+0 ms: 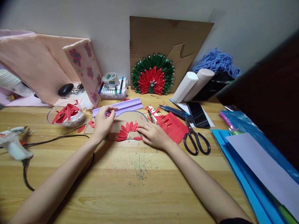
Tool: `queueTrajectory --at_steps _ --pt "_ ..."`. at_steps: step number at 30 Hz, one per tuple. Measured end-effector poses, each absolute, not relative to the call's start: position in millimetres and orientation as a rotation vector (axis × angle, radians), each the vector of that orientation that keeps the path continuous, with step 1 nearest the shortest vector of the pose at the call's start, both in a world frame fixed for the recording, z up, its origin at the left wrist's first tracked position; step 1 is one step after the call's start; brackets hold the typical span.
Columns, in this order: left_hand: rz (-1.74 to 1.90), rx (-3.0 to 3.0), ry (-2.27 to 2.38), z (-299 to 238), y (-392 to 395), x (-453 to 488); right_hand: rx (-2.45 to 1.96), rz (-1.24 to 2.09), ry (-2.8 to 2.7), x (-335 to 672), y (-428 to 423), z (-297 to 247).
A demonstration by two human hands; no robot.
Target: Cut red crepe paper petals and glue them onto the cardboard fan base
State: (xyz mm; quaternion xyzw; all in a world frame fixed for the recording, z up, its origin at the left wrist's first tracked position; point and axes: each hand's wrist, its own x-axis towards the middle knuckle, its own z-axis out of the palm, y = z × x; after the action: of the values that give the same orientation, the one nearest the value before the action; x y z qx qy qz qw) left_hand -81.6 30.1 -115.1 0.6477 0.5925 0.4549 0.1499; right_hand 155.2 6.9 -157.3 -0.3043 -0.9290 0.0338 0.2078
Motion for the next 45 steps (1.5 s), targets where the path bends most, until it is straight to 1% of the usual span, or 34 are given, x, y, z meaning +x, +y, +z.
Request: queueTrajectory --at_steps 10,19,32,35,40,45 --pt "1.357 1.851 1.707 -113.9 31.7 -84.1 -0.828 0.07 -2.575 155.7 7.2 -157.6" --pt "1.332 1.874 1.695 -112.6 31.2 -85.1 -0.918 0.266 -2.324 158.5 11.1 -159.8" --pt "1.262 1.93 1.616 -113.0 28.1 -80.7 -0.879 0.428 -2.339 146.3 27.2 -152.8" --pt "1.181 1.968 1.603 -113.0 23.9 -76.0 -0.846 0.453 -2.393 145.6 31.1 -148.4" --pt "0.879 2.155 1.455 -115.9 9.8 -61.7 -0.825 0.468 -2.498 144.1 34.1 -144.0" --pt "0.694 2.312 1.362 -128.4 -0.6 -48.8 -0.819 0.396 -2.567 142.2 36.1 -144.5"
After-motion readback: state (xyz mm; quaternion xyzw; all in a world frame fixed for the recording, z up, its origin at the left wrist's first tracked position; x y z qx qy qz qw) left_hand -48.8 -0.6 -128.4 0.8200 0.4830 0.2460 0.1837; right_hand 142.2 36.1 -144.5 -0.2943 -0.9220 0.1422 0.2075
